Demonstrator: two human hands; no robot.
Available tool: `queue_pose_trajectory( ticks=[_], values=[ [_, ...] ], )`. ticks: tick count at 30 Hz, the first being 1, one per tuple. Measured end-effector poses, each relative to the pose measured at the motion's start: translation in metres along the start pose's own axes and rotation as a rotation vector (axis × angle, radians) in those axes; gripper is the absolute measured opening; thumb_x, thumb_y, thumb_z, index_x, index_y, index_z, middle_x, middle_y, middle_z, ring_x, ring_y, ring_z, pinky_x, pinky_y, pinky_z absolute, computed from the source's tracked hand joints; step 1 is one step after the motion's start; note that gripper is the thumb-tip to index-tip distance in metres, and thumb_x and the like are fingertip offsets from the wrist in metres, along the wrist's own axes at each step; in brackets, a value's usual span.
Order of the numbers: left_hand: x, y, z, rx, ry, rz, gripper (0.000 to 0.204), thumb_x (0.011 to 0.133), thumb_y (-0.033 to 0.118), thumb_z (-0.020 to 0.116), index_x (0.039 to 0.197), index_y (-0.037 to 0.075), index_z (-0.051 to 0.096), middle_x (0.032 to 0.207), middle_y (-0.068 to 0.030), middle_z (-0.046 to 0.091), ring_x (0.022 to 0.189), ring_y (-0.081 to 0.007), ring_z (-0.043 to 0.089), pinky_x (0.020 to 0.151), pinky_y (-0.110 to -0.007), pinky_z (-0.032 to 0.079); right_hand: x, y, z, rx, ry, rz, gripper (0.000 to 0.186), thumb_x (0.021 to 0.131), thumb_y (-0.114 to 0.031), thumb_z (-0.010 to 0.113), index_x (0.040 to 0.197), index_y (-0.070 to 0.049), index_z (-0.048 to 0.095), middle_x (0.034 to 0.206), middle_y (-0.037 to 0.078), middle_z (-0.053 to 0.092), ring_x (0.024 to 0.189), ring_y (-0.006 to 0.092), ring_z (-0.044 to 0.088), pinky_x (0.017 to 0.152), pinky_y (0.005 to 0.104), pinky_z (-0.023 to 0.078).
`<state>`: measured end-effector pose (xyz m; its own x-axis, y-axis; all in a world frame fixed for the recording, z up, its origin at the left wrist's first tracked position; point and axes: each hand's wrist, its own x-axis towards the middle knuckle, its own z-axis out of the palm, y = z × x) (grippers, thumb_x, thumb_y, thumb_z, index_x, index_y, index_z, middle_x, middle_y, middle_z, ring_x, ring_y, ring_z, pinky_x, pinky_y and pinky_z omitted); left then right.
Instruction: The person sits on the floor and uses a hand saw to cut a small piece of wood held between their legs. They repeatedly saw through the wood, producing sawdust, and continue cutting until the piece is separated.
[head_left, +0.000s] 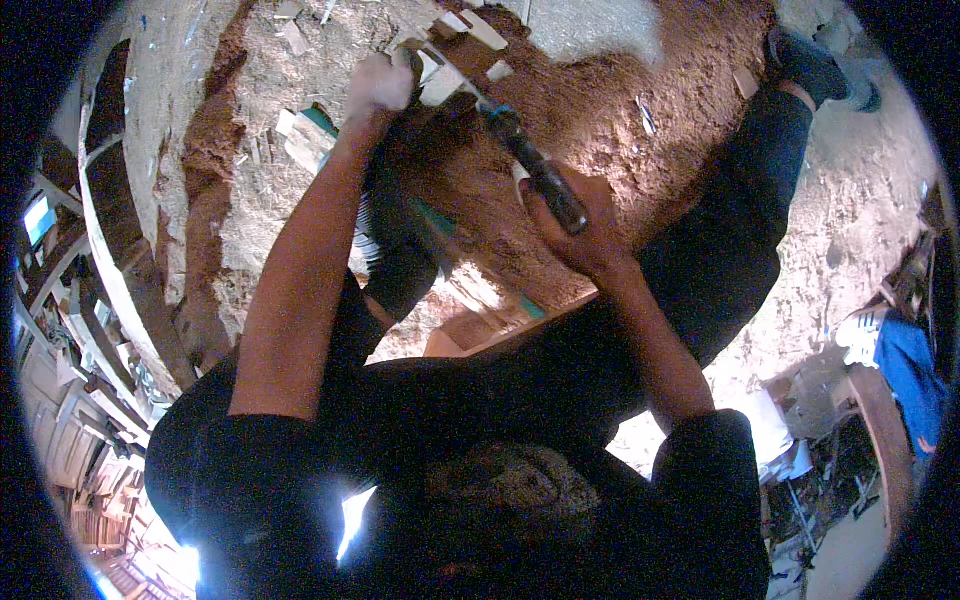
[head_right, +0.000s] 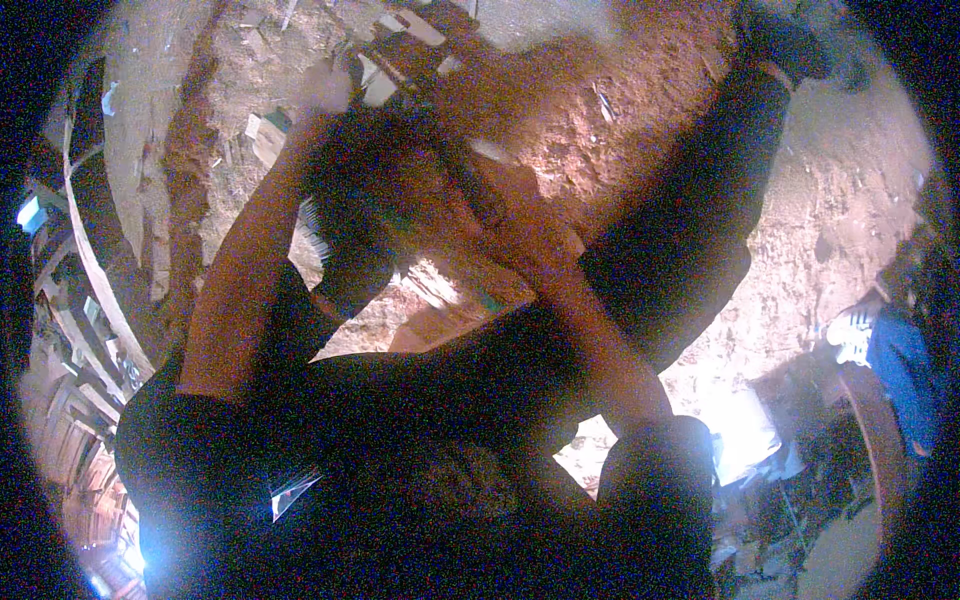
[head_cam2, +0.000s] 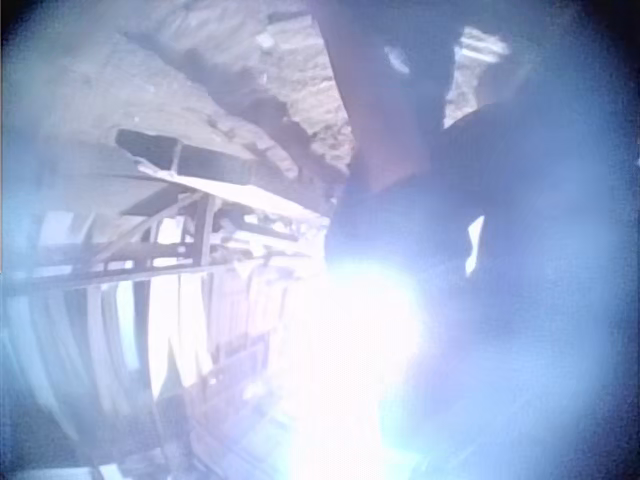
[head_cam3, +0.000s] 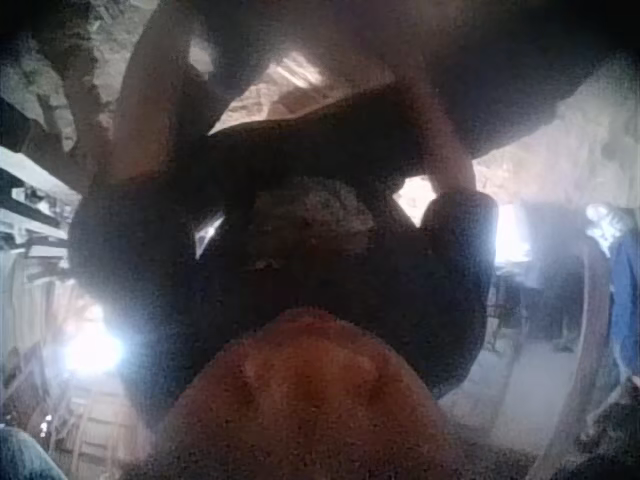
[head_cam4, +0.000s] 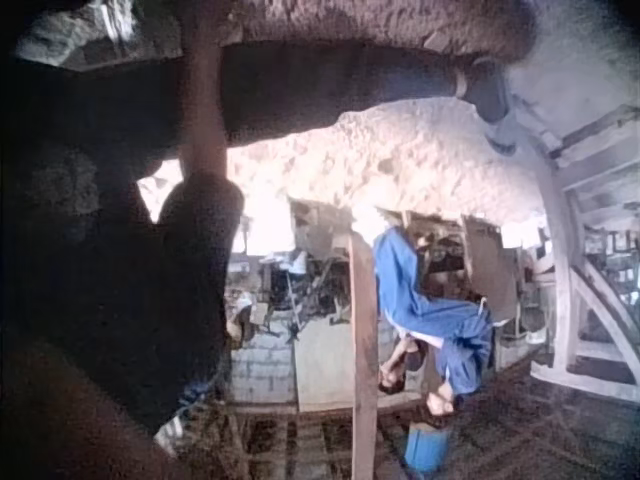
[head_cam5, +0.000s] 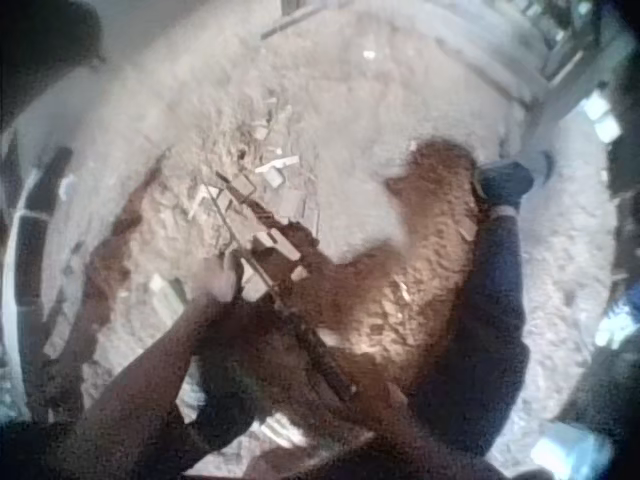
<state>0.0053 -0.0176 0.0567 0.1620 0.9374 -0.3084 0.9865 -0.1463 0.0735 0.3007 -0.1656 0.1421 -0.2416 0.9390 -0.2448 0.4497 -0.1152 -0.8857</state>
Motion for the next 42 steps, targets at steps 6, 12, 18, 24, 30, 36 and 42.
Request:
queue_pose_trajectory(
  ticks=[6, 12, 18, 24, 30, 36, 42],
  values=[
    [0.012, -0.013, 0.003, -0.089, -0.193, -0.056, 0.056, 0.102, 0.042, 0.033, 0.129, 0.003, 0.062, 0.114, -0.0375, 0.066, 0.113, -0.0541, 0.062, 0.1, -0.058, 0.049, -0.006, -0.015, -0.025, -0.056, 0.077, -0.073, 0.016, 0.093, -0.019, 0.072, 0.088, -0.004, 0.067, 0.065, 0.009, 0.061, 0.053, 0.0191, 0.058, 0.055, 0.0371, 0.047],
    [0.003, 0.019, -0.019, -0.425, -0.1, -0.401, 0.077, 0.095, 0.062, 0.035, 0.121, -0.003, 0.069, 0.123, -0.0407, 0.061, 0.122, -0.0517, 0.059, 0.109, -0.054, 0.043, -0.007, 0.011, -0.021, 0.059, 0.082, -0.002, 0.016, 0.096, -0.016, 0.069, 0.089, -0.002, 0.066, 0.07, 0.004, 0.06, 0.061, 0.0118, 0.052, 0.058, 0.0333, 0.046],
    [-0.002, -0.001, -0.002, -0.349, -0.091, -0.202, 0.082, 0.099, 0.063, 0.032, 0.125, -0.006, 0.067, 0.126, -0.0376, 0.062, 0.123, -0.053, 0.059, 0.109, -0.054, 0.044, -0.011, -0.003, -0.012, 0.107, 0.108, -0.049, 0.016, 0.096, -0.016, 0.069, 0.09, -0.002, 0.066, 0.07, 0.004, 0.058, 0.062, 0.012, 0.053, 0.059, 0.0332, 0.045],
    [0.002, 0.014, 0.012, -0.42, -0.069, -0.517, 0.08, 0.103, 0.06, 0.027, 0.125, -0.005, 0.068, 0.128, -0.0317, 0.065, 0.124, -0.0482, 0.061, 0.106, -0.054, 0.047, -0.023, -0.022, -0.003, 0.131, 0.117, -0.077, 0.012, 0.095, -0.014, 0.07, 0.09, -0.004, 0.066, 0.068, 0.004, 0.057, 0.059, 0.0121, 0.052, 0.057, 0.032, 0.045],
    [-0.008, 0.031, -0.001, -0.334, -0.048, -0.483, 0.075, 0.104, 0.057, 0.027, 0.123, -0.002, 0.07, 0.127, -0.0282, 0.067, 0.122, -0.0455, 0.063, 0.104, -0.052, 0.049, -0.03, -0.003, 0.015, 0.097, 0.088, -0.136, 0.01, 0.095, -0.013, 0.069, 0.092, -0.004, 0.066, 0.066, 0.005, 0.058, 0.057, 0.0126, 0.054, 0.055, 0.0332, 0.045],
    [0.001, 0.025, 0.019, -0.411, -0.009, -0.633, 0.068, 0.102, 0.055, 0.033, 0.122, 0.001, 0.07, 0.127, -0.0276, 0.068, 0.12, -0.0429, 0.065, 0.103, -0.05, 0.051, -0.031, -0.009, 0.025, 0.04, 0.049, -0.085, 0.013, 0.095, -0.014, 0.071, 0.095, -0.002, 0.067, 0.064, 0.005, 0.06, 0.053, 0.0126, 0.055, 0.052, 0.0332, 0.045],
    [-0.011, 0.04, -0.01, -0.368, 0.051, -0.705, 0.066, 0.099, 0.052, 0.038, 0.113, -0.002, 0.074, 0.119, -0.0289, 0.07, 0.113, -0.0435, 0.068, 0.101, -0.049, 0.053, -0.031, -0.01, 0.032, 0.055, 0.049, -0.046, 0.013, 0.094, -0.015, 0.071, 0.097, -0.002, 0.068, 0.067, 0.01, 0.065, 0.053, 0.0153, 0.06, 0.051, 0.0347, 0.046]
  ],
)
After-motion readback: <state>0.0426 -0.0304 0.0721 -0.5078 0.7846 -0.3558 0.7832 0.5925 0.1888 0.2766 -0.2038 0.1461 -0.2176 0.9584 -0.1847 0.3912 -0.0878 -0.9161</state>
